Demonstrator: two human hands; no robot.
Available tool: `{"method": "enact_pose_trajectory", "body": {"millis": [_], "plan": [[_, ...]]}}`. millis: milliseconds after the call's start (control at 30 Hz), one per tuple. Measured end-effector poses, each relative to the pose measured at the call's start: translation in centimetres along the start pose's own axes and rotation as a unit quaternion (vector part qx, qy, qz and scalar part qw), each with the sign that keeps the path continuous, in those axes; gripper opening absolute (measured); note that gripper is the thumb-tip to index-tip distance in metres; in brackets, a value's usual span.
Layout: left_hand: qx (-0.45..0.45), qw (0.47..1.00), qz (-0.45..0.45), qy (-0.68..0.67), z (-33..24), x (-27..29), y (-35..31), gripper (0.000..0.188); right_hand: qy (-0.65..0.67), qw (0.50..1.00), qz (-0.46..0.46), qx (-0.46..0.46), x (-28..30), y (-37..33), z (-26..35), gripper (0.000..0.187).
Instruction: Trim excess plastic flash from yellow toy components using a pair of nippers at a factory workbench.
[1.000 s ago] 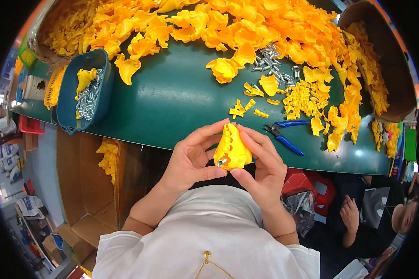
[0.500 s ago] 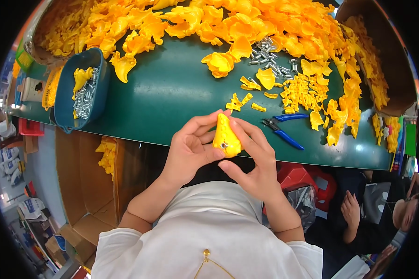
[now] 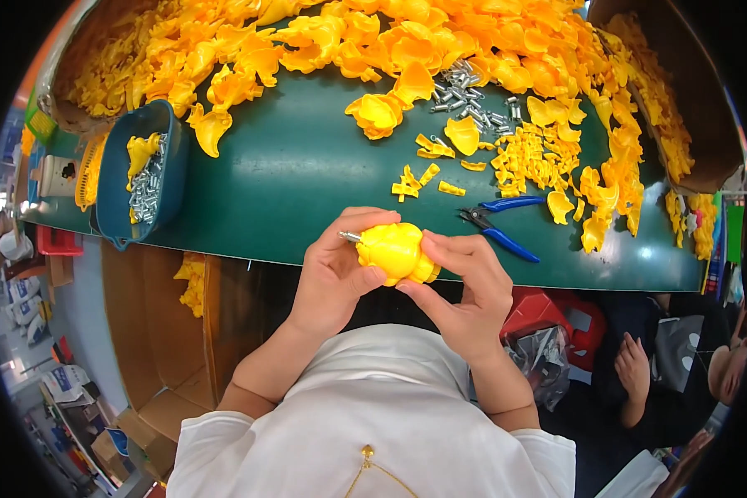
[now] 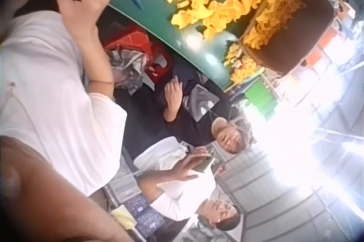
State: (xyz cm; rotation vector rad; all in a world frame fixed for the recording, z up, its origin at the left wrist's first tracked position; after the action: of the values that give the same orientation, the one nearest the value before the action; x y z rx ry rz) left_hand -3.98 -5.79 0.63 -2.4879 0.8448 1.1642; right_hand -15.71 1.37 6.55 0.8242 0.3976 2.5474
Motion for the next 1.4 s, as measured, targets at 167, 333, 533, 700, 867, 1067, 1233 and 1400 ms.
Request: {"method": "enact_pose_trajectory", "body": {"millis": [167, 333, 533, 700, 867, 1067, 1233, 1400], "plan": [[-0.016, 1.0, 0.001, 0.021, 0.1, 0.3, -0.1, 0.05, 0.022, 0.999, 0.011, -0.027, 0.1, 0.0, -0.3, 0.042], [-0.066, 0.993, 0.066, 0.073, -1.4, -1.2, 0.7, 0.058, 0.059, 0.997, 0.039, -0.033, 0.1, 0.0, -1.0, 0.041], [-0.133, 0.977, 0.116, 0.118, -2.7, -1.0, 0.1, 0.061, 0.174, 0.978, 0.075, -0.083, -0.7, -0.1, -1.0, 0.039], [-0.101, 0.986, 0.081, 0.105, -2.3, -0.8, 0.5, 0.071, 0.31, 0.94, 0.078, -0.122, -2.6, -0.8, -2.6, 0.047], [-0.051, 0.993, 0.002, -0.105, 0.1, 0.4, 0.5, 0.05, 0.436, 0.871, 0.068, -0.214, -4.5, -1.6, -4.1, 0.059], [-0.142, 0.977, 0.07, 0.145, -3.6, -2.0, -0.1, 0.023, 0.158, 0.979, 0.127, 0.006, -2.1, 1.3, 0.4, 0.048], [-0.21, 0.924, 0.115, 0.297, -4.4, -3.9, 0.0, 0.02, 0.237, 0.969, 0.064, -0.038, -2.2, 1.3, -0.3, 0.03], [-0.234, 0.925, 0.097, 0.283, -4.1, -4.0, -0.3, 0.019, 0.277, 0.957, 0.051, -0.075, -2.6, 0.7, -1.2, 0.026]]}}
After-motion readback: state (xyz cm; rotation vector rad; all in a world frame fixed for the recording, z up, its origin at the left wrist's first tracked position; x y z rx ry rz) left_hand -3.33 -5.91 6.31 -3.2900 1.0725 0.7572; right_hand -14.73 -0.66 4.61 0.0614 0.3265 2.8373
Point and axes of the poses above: each hand's wrist, its own y-axis towards the middle knuckle, its own x-axis out of the back of the hand, z = x × y, the point moved 10 cm from there along y, towards the middle knuckle, and after that the axes turned 14 degrees about -y, right-handed, at the moved point
